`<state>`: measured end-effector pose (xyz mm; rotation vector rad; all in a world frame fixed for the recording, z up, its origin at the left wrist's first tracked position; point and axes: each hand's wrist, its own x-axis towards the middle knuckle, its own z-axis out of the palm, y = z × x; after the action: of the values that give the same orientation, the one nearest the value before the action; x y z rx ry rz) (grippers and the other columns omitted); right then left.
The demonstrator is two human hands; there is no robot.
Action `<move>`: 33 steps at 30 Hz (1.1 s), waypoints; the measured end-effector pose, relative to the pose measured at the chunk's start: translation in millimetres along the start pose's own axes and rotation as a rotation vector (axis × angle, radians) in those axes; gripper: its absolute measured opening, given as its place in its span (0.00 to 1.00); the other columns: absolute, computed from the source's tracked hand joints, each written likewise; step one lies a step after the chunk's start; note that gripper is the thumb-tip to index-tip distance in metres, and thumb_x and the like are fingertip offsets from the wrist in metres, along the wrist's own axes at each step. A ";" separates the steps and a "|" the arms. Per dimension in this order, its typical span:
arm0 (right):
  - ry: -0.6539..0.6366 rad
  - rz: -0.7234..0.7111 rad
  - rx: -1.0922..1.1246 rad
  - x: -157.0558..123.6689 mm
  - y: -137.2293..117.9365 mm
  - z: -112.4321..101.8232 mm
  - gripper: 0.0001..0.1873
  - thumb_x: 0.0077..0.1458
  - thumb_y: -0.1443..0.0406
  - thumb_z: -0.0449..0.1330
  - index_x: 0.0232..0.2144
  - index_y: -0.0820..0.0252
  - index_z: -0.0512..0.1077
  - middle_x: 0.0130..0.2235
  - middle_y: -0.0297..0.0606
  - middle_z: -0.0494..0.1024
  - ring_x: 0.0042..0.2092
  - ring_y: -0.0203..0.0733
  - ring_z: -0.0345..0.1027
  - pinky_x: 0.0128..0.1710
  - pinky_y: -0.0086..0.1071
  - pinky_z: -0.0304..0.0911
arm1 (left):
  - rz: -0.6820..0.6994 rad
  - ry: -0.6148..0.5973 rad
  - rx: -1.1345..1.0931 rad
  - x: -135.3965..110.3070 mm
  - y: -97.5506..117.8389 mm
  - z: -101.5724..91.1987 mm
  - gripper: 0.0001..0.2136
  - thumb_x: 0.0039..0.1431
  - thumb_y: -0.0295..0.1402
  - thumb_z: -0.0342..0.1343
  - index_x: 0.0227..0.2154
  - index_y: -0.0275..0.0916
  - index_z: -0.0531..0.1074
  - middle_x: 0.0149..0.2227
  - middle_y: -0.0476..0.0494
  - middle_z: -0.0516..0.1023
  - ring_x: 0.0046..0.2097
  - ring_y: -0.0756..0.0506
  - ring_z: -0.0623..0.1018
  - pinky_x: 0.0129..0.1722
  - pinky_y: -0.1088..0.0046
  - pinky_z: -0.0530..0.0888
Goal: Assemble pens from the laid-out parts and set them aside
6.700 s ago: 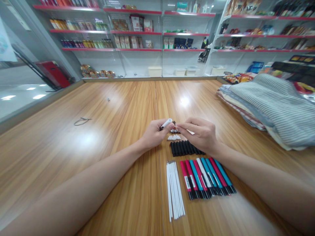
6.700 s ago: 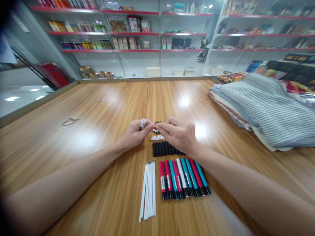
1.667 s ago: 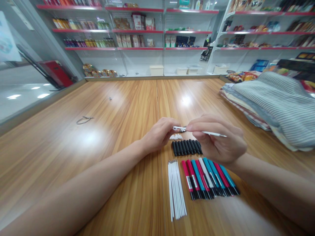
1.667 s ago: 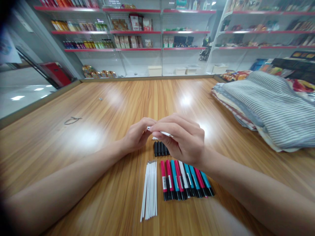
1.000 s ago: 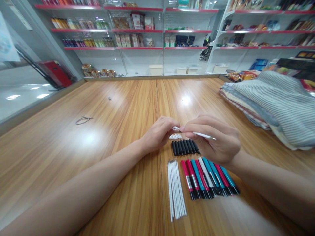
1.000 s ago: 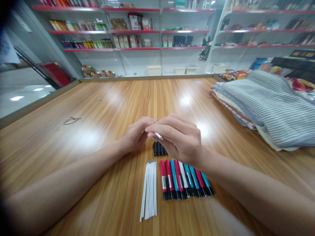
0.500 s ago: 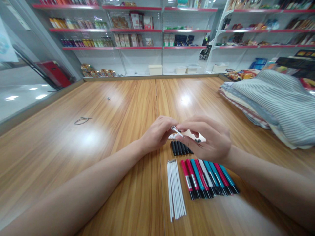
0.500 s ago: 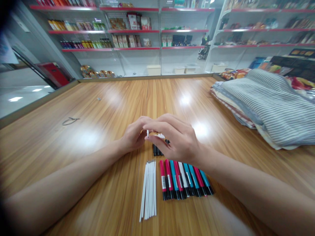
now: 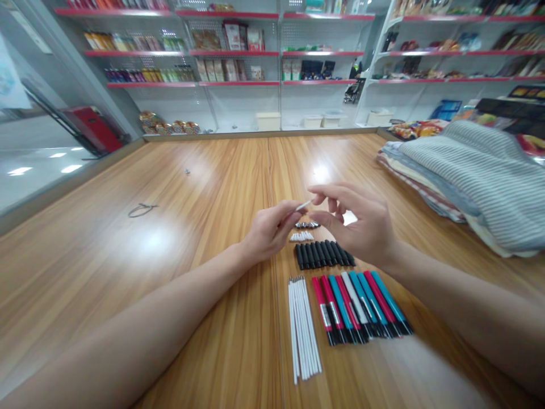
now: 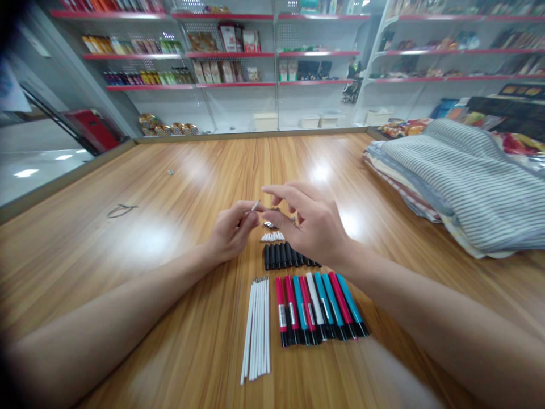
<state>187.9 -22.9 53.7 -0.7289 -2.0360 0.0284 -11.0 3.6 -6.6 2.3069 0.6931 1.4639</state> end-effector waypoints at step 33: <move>-0.318 0.295 -0.082 -35.4 83.3 17.0 0.13 0.60 0.63 0.55 0.41 0.59 0.77 0.38 0.37 0.79 0.34 0.34 0.69 0.36 0.30 0.63 | -0.429 -0.355 0.743 8.9 -3.2 -5.2 0.17 0.68 0.42 0.36 0.40 0.42 0.68 0.28 0.44 0.76 0.32 0.43 0.77 0.29 0.72 0.62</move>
<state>228.3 32.2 -8.1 -1.1316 -2.2196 0.2455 -13.3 11.3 0.6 2.5647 1.6961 0.6265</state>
